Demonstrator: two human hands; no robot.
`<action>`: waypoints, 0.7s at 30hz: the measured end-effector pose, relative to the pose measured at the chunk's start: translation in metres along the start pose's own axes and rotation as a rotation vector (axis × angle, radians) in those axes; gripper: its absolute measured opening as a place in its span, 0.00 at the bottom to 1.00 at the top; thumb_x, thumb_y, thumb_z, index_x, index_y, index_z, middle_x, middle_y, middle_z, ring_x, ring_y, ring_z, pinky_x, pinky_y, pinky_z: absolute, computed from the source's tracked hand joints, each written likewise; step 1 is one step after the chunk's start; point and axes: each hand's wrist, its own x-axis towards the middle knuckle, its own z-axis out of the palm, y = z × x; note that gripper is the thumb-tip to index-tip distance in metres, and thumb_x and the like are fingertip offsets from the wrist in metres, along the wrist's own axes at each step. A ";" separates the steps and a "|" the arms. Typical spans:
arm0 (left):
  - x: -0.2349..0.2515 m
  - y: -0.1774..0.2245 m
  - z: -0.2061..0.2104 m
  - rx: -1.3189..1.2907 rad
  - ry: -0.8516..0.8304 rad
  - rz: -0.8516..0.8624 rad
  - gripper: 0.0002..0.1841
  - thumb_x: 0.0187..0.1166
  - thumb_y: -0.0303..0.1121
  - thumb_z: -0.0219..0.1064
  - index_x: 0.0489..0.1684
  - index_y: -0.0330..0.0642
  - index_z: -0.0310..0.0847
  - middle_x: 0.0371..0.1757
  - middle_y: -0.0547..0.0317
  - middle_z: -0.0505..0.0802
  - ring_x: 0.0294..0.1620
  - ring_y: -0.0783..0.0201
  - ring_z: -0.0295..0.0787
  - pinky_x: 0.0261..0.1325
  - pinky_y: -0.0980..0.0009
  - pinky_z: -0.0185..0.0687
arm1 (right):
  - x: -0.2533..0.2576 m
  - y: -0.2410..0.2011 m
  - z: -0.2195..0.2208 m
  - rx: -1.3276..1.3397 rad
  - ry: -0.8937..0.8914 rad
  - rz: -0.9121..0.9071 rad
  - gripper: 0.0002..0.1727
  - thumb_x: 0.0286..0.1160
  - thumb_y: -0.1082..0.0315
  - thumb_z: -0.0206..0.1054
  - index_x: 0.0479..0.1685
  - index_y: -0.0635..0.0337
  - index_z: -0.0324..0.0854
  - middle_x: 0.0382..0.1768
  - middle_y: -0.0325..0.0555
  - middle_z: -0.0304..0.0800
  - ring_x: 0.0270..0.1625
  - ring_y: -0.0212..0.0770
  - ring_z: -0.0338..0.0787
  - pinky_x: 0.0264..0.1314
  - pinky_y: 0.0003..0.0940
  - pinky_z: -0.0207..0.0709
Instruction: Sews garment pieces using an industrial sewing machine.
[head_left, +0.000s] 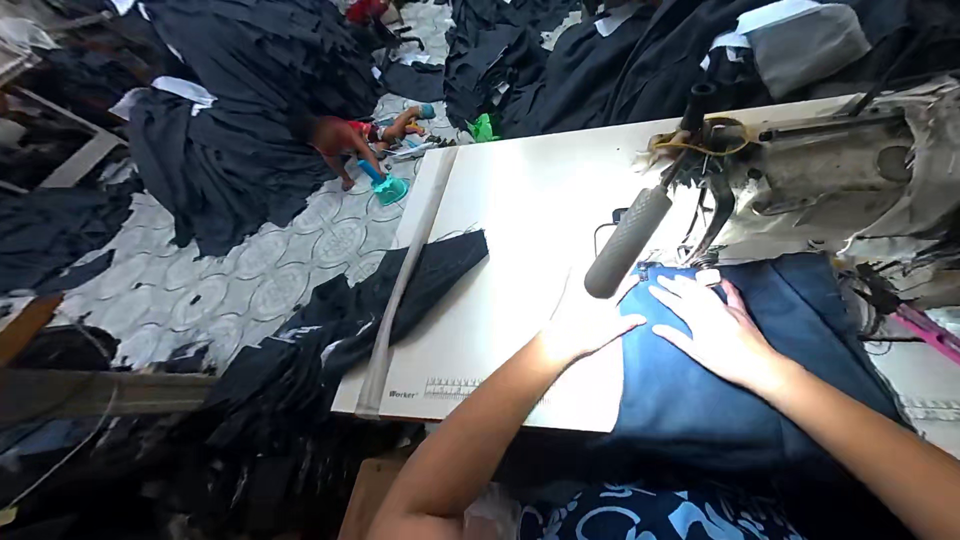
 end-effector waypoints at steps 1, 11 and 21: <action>0.005 -0.005 0.006 -0.011 0.033 -0.008 0.38 0.83 0.65 0.51 0.88 0.51 0.67 0.90 0.52 0.70 0.95 0.47 0.51 0.91 0.39 0.35 | 0.005 0.003 -0.002 -0.001 -0.019 0.004 0.34 0.86 0.43 0.54 0.87 0.52 0.70 0.87 0.51 0.70 0.91 0.60 0.62 0.87 0.78 0.33; -0.031 0.009 0.016 0.046 0.195 0.312 0.28 0.88 0.50 0.53 0.72 0.38 0.83 0.79 0.46 0.84 0.82 0.45 0.76 0.83 0.41 0.64 | -0.020 0.003 0.002 -0.009 0.067 -0.155 0.35 0.83 0.41 0.54 0.80 0.55 0.78 0.81 0.51 0.77 0.85 0.61 0.72 0.79 0.86 0.40; -0.018 -0.023 0.022 -0.042 0.052 0.223 0.32 0.84 0.64 0.51 0.73 0.52 0.82 0.86 0.56 0.77 0.91 0.52 0.63 0.88 0.46 0.53 | -0.008 0.005 0.005 0.009 0.039 -0.090 0.38 0.80 0.35 0.53 0.83 0.49 0.75 0.84 0.46 0.75 0.87 0.59 0.69 0.81 0.85 0.38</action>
